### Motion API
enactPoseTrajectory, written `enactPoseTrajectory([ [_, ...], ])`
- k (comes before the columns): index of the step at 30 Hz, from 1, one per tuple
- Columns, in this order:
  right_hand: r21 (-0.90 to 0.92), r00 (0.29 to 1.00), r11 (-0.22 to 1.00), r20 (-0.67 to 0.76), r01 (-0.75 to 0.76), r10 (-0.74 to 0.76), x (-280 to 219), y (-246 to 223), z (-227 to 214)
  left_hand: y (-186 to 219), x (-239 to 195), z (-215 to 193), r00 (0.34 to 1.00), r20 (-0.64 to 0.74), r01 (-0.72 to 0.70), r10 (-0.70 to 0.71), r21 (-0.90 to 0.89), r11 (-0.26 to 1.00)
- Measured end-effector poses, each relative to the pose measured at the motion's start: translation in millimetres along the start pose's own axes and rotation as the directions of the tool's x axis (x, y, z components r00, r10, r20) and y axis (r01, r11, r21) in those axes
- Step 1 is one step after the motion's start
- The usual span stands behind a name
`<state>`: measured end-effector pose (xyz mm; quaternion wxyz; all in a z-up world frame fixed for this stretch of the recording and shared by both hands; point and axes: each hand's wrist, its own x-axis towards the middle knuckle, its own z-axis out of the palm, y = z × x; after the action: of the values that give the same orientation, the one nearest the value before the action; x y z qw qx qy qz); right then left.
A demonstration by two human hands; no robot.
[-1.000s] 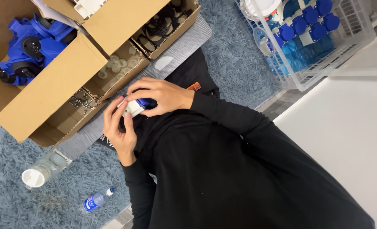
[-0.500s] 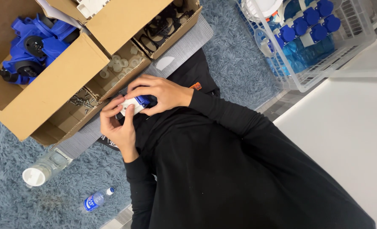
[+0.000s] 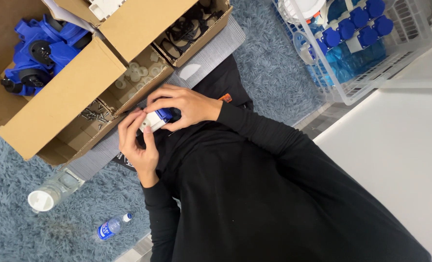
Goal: Assembling an electrical component using a screwdriver while sitting on the floor
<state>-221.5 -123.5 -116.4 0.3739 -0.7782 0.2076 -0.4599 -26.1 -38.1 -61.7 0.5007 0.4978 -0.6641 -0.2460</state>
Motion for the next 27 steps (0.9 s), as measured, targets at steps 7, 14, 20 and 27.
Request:
enactPoseTrajectory([
  [7,0.008,1.000,1.000,0.018,-0.012,0.012,4,-5,-5,-10,-1,5,0.996,-0.077,0.035,-0.040,-0.064,0.997],
  [14,-0.005,1.000,1.000,0.020,-0.015,0.015,1,-3,-3,-2,5,8,0.993,-0.099,-0.060,0.060,0.008,0.998],
  [20,0.006,1.000,1.000,0.009,-0.015,0.015,0,-2,-1,10,6,1,0.994,-0.045,-0.099,0.100,0.030,0.995],
  [27,0.001,0.999,1.000,0.033,-0.030,0.030,4,-6,-5,-14,0,1,0.978,-0.159,-0.114,0.134,0.126,0.985],
])
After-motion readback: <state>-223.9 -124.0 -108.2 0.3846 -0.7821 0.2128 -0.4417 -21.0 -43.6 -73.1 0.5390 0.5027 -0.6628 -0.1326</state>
